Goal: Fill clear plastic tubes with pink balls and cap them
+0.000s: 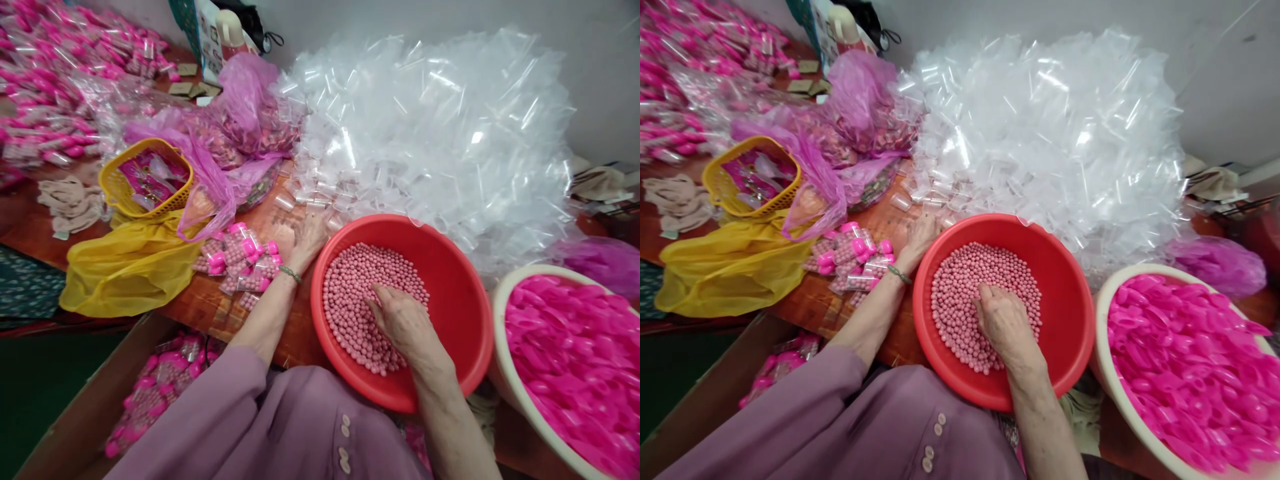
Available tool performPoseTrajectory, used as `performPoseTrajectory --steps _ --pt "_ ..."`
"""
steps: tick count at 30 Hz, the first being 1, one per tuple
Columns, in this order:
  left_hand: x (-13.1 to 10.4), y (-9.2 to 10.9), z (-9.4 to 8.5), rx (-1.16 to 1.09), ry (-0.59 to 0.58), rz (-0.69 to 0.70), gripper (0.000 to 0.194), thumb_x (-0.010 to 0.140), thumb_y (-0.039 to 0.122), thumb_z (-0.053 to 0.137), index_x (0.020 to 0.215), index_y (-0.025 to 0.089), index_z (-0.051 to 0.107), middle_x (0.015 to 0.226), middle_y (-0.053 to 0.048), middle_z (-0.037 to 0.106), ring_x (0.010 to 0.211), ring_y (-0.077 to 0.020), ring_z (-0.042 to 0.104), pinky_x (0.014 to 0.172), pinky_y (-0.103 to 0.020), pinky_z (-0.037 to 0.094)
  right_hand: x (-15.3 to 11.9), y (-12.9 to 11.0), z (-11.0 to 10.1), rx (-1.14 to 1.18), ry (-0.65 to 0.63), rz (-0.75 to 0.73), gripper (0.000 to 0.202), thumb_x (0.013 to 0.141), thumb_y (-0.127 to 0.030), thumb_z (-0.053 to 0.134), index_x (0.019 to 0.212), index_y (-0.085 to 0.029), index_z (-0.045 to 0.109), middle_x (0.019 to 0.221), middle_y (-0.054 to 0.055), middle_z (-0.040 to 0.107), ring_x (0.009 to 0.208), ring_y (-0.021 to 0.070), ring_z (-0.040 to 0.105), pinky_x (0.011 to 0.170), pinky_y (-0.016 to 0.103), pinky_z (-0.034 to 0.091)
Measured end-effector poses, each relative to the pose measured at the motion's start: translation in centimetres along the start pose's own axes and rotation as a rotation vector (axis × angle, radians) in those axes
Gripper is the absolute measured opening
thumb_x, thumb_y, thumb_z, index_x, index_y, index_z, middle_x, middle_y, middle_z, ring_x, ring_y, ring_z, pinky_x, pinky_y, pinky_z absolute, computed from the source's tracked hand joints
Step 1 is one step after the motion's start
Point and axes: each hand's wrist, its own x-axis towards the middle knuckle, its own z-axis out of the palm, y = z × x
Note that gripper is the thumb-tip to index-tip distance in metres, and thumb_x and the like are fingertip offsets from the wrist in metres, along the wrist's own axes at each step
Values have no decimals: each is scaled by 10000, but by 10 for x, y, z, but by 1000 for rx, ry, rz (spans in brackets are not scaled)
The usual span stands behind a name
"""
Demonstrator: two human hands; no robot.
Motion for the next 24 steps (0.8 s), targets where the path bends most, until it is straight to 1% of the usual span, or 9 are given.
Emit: performPoseTrajectory --steps 2,5,8,11,13,16,20,22,24 --pt "-5 -2 -5 -39 27 75 347 969 241 377 1185 183 642 992 -117 688 962 -243 645 824 -321 496 -1 1 1 9 18 -8 173 955 -238 508 974 -150 656 844 97 738 773 228 702 687 311 493" --pt "-17 -6 -23 -138 174 161 308 962 277 449 1137 163 674 979 -109 685 942 -222 637 834 -311 493 -2 2 2 44 116 -24 188 961 -239 492 981 -151 657 857 104 738 758 219 694 700 316 508" --pt "-41 -4 -46 -306 308 297 283 951 289 491 1083 135 690 978 -97 685 880 -186 638 809 -292 499 -3 2 0 185 324 -52 240 970 -267 491 1110 -133 633 964 133 736 858 227 698 775 340 545" --pt "-72 7 -62 -387 329 484 245 928 305 547 1025 139 699 981 -83 696 866 -167 650 794 -274 503 -2 -1 -7 399 561 -60 356 958 -328 535 1255 -134 568 1123 153 713 1042 238 678 904 378 554" --pt "-93 17 -65 -353 327 571 217 925 290 557 1001 146 699 934 -76 701 869 -170 654 800 -274 501 0 -5 -12 491 647 -50 419 936 -363 575 1293 -144 547 1182 155 698 1106 242 660 953 398 546" --pt "-118 31 -60 -263 293 625 193 927 266 534 911 149 687 841 -78 694 810 -182 649 751 -288 499 3 -14 -16 563 674 -78 435 926 -374 592 1289 -139 548 1199 158 692 1117 240 658 968 396 542" --pt "-132 39 -51 -143 239 671 129 836 163 545 736 164 628 726 -74 645 699 -198 609 632 -314 459 2 -19 -12 652 684 -101 324 922 -326 608 1191 -147 580 1087 124 721 1005 201 684 902 338 556" --pt "-133 39 -49 -103 164 706 96 787 121 552 744 169 623 726 -66 638 698 -199 604 626 -313 454 1 -15 -8 661 646 -119 304 920 -328 607 1163 -147 580 1059 116 718 984 196 679 882 328 556" --pt "-132 37 -48 -85 51 734 61 801 150 578 805 170 635 791 -66 662 756 -201 622 666 -308 475 2 -7 -4 597 574 -142 330 942 -330 556 1203 -129 555 1092 138 702 1025 213 663 907 352 547"
